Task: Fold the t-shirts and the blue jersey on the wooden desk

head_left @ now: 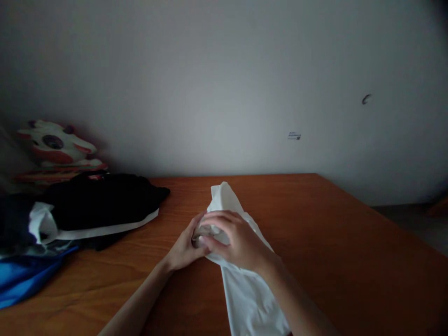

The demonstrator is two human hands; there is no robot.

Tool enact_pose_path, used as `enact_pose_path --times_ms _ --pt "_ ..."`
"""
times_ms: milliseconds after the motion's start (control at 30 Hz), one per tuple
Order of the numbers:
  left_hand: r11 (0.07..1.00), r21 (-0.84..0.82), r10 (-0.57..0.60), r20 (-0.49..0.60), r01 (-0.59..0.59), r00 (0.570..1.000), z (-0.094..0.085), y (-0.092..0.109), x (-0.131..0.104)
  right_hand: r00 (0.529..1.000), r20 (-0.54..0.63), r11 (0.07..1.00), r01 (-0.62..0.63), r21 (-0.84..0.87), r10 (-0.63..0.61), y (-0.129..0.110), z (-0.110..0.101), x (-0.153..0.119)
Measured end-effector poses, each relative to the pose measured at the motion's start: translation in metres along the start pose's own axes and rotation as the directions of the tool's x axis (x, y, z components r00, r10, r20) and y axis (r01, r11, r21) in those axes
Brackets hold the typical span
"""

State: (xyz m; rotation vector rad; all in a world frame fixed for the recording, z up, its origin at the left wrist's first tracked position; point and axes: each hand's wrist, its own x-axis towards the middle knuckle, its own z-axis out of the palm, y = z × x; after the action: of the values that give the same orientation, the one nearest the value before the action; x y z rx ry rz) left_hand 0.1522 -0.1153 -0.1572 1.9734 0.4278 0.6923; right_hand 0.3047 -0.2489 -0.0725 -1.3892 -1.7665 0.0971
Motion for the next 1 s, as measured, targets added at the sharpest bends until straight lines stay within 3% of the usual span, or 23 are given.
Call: enact_pose_path --times_ms 67,133,233,300,367,433,500,567,633,733,833,900,1000 --pt "0.994 -0.039 -0.105 -0.018 0.104 0.994 0.0 -0.002 0.001 0.992 -0.093 0.997 -0.081 0.013 0.082 0.014 -0.007 -0.004" --pt "0.97 -0.136 -0.207 -0.047 0.199 0.977 -0.003 -0.003 0.005 0.965 -0.184 0.982 -0.186 0.007 0.184 0.046 -0.015 -0.011" --pt "0.882 -0.434 -0.289 -0.186 0.185 0.939 -0.013 0.0 0.012 0.889 -0.253 0.924 -0.375 0.078 0.382 0.094 -0.017 -0.028" --pt "0.796 -0.598 -0.346 -0.324 0.092 0.881 -0.023 0.005 0.017 0.842 -0.228 0.872 -0.476 0.114 0.49 0.111 -0.013 -0.039" --pt "0.725 -0.686 -0.439 -0.386 0.066 0.811 -0.033 0.008 0.02 0.827 -0.169 0.844 -0.527 0.095 0.536 0.113 -0.007 -0.046" --pt "0.642 -0.751 -0.564 -0.325 0.156 0.759 -0.038 0.007 0.019 0.851 -0.08 0.854 -0.517 0.052 0.52 0.105 0.001 -0.049" --pt "0.548 -0.783 -0.66 -0.187 0.296 0.728 -0.038 0.004 0.016 0.883 0.034 0.883 -0.469 0.029 0.468 0.096 0.01 -0.048" --pt "0.523 -0.774 -0.668 -0.11 0.359 0.736 -0.031 -0.001 0.012 0.894 0.128 0.897 -0.438 0.056 0.429 0.088 0.02 -0.047" --pt "0.568 -0.741 -0.621 -0.102 0.357 0.777 -0.023 -0.004 0.009 0.891 0.15 0.886 -0.447 0.124 0.428 0.086 0.029 -0.047" --pt "0.612 -0.718 -0.528 -0.059 0.331 0.847 -0.015 0.0 0.006 0.883 0.054 0.859 -0.467 0.208 0.466 0.088 0.04 -0.051" --pt "0.546 -0.786 -0.385 0.073 0.291 0.92 -0.013 0.01 0.005 0.896 0.003 0.883 -0.438 0.169 0.444 0.09 0.045 -0.054" --pt "0.504 -0.816 -0.301 0.14 0.282 0.943 -0.012 0.017 0.003 0.919 -0.01 0.911 -0.388 0.141 0.393 0.088 0.049 -0.055" --pt "0.518 -0.8 -0.238 0.205 0.302 0.95 -0.008 0.019 -0.003 0.95 -0.065 0.946 -0.297 0.126 0.307 0.082 0.057 -0.054"
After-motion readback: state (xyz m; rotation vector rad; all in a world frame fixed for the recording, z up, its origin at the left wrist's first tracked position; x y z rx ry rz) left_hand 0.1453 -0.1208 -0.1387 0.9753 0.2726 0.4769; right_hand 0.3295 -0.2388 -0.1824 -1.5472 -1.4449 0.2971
